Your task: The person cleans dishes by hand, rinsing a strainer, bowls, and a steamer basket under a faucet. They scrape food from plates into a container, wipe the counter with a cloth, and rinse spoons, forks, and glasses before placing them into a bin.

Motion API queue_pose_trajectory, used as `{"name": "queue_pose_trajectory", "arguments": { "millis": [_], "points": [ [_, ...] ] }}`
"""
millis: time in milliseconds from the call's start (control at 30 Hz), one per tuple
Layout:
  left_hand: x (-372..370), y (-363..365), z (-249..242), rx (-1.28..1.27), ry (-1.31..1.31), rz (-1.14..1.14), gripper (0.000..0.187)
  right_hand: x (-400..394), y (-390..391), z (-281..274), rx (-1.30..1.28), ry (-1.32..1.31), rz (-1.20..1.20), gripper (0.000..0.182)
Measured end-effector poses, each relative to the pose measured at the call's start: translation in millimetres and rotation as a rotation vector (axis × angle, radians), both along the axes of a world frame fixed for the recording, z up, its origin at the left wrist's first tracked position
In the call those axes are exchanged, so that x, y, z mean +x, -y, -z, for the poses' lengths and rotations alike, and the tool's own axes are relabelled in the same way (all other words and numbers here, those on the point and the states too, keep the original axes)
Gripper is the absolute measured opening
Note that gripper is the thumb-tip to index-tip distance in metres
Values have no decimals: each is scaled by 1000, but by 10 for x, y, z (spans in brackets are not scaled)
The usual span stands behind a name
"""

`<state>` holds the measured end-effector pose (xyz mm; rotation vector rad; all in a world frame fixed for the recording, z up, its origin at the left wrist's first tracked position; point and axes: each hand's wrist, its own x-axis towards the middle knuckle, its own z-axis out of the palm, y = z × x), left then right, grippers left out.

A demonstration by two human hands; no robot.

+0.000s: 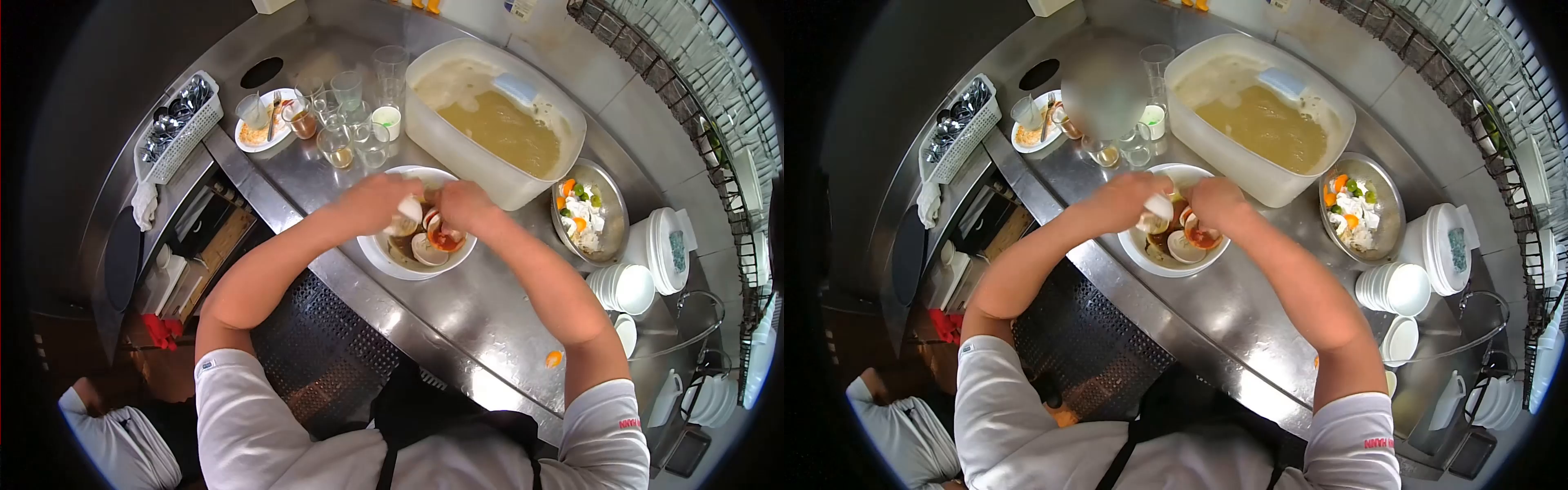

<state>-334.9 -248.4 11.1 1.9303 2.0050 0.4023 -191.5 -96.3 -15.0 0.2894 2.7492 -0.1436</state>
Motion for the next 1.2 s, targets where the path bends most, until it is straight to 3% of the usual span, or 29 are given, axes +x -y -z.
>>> {"name": "queue_pose_trajectory", "arguments": {
  "millis": [67, 167, 200, 300, 400, 533, 667, 733, 867, 1000, 1100, 1200],
  "points": [
    [-93, 45, -59, 116, 68, -155, 45, 0, 39, 21, -35, 68, 23, 43],
    [-92, 75, -115, 50, 1412, -611, 44, 48, 162, 32, -83, 25, 49, 42],
    [-99, 99, -137, 66, 1628, -612, 45, 48, 178, 40, -107, 32, 76, 42],
    [-178, 91, -17, 28, 1880, -602, 40, 61, 146, -8, -132, 64, 150, 44],
    [-177, 109, -29, 88, 1969, -695, 33, 135, -29, -238, -229, -117, 303, 44],
    [-117, 38, -11, 110, 2140, -582, 38, 96, -201, -697, -490, -463, 522, 46],
    [166, -168, 42, 94, 2255, -636, 50, -172, 42, -778, -269, -575, 529, 34],
    [264, -227, 66, 103, 2347, -674, 56, -243, 198, -803, -312, -685, 588, 32],
    [387, -177, -77, 209, 2459, -369, 67, -299, 337, -762, -174, -816, 545, 28],
    [322, -259, -37, 355, 2410, -344, 67, -338, 361, -801, 45, -1012, 458, 29],
    [312, -224, -93, 366, 2363, -471, 67, -366, 331, -887, -225, -720, 511, 37],
    [250, -164, -45, 373, 2404, -535, 66, -355, 338, -903, -253, -686, 517, 38]
  ]
}}
